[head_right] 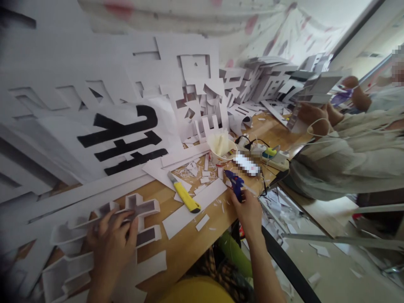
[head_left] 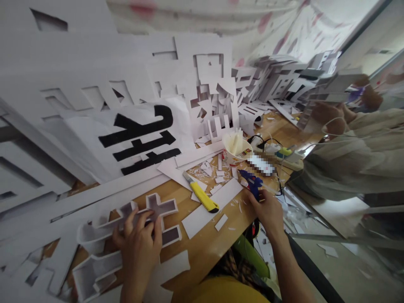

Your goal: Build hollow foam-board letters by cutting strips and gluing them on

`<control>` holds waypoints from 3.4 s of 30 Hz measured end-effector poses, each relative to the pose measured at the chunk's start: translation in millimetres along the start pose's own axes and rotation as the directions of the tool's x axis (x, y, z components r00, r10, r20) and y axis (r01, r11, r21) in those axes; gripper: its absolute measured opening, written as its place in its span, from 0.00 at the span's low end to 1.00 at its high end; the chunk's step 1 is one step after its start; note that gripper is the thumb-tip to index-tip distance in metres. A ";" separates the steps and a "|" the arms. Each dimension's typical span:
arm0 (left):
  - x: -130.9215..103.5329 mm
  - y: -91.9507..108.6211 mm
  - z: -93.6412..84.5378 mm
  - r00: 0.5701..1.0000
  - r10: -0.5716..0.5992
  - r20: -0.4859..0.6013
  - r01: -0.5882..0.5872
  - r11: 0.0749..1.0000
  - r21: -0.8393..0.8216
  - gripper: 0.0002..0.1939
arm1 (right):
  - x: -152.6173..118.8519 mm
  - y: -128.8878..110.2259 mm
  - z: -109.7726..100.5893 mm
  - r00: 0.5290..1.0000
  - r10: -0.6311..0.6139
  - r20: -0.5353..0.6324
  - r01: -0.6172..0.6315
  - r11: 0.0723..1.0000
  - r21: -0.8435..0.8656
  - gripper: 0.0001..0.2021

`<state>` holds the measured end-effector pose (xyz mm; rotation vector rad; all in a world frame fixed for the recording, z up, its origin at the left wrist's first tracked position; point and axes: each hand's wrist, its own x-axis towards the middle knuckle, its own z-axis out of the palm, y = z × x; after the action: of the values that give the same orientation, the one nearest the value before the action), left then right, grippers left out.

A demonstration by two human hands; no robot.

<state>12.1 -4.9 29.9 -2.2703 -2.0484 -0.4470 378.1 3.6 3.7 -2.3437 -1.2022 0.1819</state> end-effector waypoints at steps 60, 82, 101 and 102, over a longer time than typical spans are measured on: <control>1.0 11.9 -9.6 0.988 -0.127 0.083 0.131 0.990 -0.048 0.21 | -69.0 -61.7 -29.7 0.738 -0.674 -0.034 0.594 0.624 0.508 0.07; 5.4 5.1 -10.3 0.946 -0.155 0.285 0.161 0.987 0.002 0.24 | -154.7 -84.8 49.6 0.313 -0.919 0.241 0.770 0.394 0.502 0.36; 11.8 -3.4 -17.5 0.950 -0.152 0.273 0.192 0.973 -0.129 0.21 | -150.6 -81.4 54.7 0.383 -0.903 0.196 0.728 0.426 0.537 0.29; 12.2 -3.7 -17.4 0.951 -0.151 0.268 0.192 0.972 -0.134 0.21 | -150.4 -81.1 54.9 0.377 -0.903 0.207 0.724 0.426 0.543 0.30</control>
<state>6.4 3.3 48.9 -2.3565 -2.4330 -0.3520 210.4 -55.7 -20.3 -1.1011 -2.2372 0.5863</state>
